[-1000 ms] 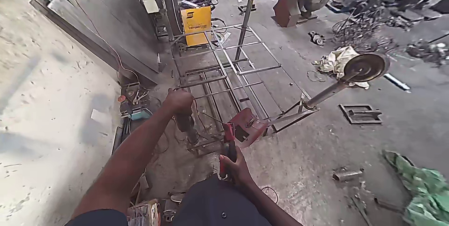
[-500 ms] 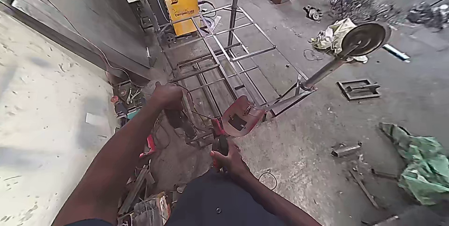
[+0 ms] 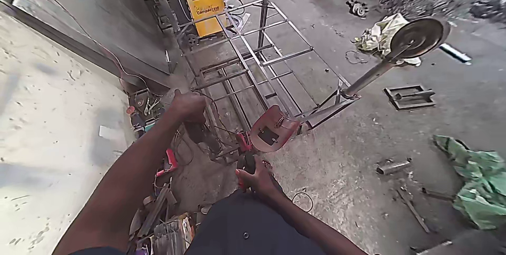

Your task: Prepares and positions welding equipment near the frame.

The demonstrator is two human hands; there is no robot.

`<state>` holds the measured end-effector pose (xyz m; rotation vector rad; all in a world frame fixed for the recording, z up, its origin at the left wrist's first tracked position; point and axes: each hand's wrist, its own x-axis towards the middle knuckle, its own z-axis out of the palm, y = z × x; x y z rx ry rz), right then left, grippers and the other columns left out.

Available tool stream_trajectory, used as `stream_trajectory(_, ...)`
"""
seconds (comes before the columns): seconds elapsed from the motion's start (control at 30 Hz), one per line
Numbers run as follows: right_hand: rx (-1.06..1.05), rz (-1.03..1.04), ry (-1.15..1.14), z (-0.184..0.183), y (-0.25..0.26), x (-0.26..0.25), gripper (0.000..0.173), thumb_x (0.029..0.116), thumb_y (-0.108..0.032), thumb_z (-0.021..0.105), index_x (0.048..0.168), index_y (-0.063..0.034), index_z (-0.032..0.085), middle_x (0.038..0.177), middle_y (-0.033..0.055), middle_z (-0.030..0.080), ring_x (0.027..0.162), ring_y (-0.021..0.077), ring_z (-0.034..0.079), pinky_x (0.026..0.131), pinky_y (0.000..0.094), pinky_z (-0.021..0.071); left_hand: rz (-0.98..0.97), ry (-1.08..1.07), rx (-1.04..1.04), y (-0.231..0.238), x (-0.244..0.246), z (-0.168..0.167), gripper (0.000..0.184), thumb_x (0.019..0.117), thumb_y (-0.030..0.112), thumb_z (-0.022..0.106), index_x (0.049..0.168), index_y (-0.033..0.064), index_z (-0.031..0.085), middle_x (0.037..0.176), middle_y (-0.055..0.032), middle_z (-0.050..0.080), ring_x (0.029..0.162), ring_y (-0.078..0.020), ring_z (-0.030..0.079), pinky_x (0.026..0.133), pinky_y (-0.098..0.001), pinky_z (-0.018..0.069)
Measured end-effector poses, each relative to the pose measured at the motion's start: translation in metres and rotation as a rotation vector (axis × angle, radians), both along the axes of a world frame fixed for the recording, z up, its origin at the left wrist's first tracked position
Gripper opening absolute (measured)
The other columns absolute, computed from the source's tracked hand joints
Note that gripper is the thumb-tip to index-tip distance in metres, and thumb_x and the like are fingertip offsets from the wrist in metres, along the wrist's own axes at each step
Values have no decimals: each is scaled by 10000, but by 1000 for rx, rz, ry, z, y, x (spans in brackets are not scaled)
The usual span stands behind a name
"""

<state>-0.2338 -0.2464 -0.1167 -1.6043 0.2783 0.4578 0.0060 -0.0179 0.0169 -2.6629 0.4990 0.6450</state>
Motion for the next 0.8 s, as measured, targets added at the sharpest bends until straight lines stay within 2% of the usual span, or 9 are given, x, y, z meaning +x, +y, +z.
stream_trajectory(0.13, -29, 17, -15, -3, 0, 2, 775, 737, -536, 841, 1280, -84, 523, 922, 65, 685, 744, 170, 690, 681, 405, 609, -1, -5, -19, 0, -2, 2, 343, 718, 525, 829, 770, 215, 692, 867, -55, 696, 945, -322, 657, 860, -697, 431)
stream_trajectory(0.23, -37, 16, -15, -7, 2, 3, 812, 712, -565, 849, 1274, -81, 518, 897, 60, 682, 710, 167, 686, 650, 399, 607, -1, -8, 2, 0, -1, 1, 345, 714, 525, 819, 743, 210, 683, 855, -60, 689, 936, -322, 655, 841, -670, 442)
stream_trajectory(0.37, -41, 17, -31, -13, 5, 5, 814, 701, -589, 853, 1251, -86, 525, 856, 54, 682, 677, 171, 682, 627, 412, 608, 9, -1, 6, 2, 2, -3, 334, 717, 533, 816, 768, 221, 708, 885, -53, 695, 969, -321, 649, 842, -664, 449)
stream_trajectory(0.5, -85, 23, -33, -13, 6, 8, 839, 688, -625, 839, 1263, -96, 534, 876, 48, 681, 716, 168, 682, 666, 422, 602, 13, -5, -29, 6, 3, -6, 317, 714, 521, 817, 776, 230, 709, 913, -52, 700, 1017, -336, 644, 855, -695, 446)
stream_trajectory(0.8, -75, 21, -31, -11, 6, 9, 831, 710, -585, 843, 1294, -89, 520, 895, 59, 692, 717, 173, 696, 662, 423, 616, -1, -22, -19, 7, 4, -9, 327, 698, 544, 807, 732, 240, 690, 866, -38, 695, 996, -330, 646, 825, -683, 450)
